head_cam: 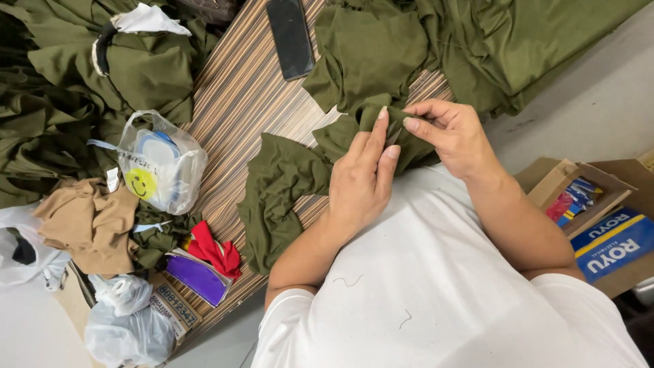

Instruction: Removing loose threads and lint from green fabric pieces by hand and with scissors in a sewing factory.

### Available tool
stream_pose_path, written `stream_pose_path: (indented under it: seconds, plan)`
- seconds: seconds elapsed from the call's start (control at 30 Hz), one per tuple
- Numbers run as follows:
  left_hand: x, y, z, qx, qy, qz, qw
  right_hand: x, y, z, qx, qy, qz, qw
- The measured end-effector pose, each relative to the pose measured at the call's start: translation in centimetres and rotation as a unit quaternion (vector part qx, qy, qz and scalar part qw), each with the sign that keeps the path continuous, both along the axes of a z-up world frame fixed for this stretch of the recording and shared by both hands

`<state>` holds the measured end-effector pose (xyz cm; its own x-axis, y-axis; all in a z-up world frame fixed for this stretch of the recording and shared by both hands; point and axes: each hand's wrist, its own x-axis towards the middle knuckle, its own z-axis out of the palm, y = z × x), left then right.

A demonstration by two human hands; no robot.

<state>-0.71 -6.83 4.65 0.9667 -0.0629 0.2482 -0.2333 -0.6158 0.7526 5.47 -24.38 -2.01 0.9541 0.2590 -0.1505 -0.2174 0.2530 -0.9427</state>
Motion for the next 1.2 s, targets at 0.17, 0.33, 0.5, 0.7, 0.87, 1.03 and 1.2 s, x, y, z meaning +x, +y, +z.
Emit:
stream_pose_path:
  seconds: [0.17, 0.33, 0.5, 0.7, 0.87, 1.03, 1.2]
  plan:
    - [-0.1, -0.3, -1.5, 0.064, -0.028, 0.021, 0.997, -0.3, 0.0, 0.1, 0.014, 0.004, 0.006, 1.000]
    - [-0.2, -0.2, -2.3, 0.094, -0.053, 0.029, 0.994, -0.7, -0.2, -0.8, 0.008, -0.012, 0.003, 1.000]
    - [-0.5, -0.2, -2.3, 0.091, -0.042, 0.029, 0.995, -0.8, -0.4, -1.4, -0.002, -0.021, 0.013, 1.000]
    - [-0.4, -0.1, -2.2, 0.099, -0.044, 0.026, 0.994, -0.9, -0.5, -1.4, -0.027, -0.053, 0.016, 0.998]
    - [-0.4, -0.1, -2.2, 0.099, -0.044, 0.029, 0.994, -0.9, -0.4, -1.2, -0.035, -0.076, 0.017, 0.996]
    - [-0.4, -0.2, -2.4, 0.094, -0.039, 0.031, 0.994, -0.9, -0.4, -0.8, -0.061, -0.116, 0.016, 0.991]
    - [-0.3, -0.3, -3.0, 0.064, -0.032, 0.027, 0.997, -0.9, -0.3, -0.5, -0.065, -0.116, 0.019, 0.991]
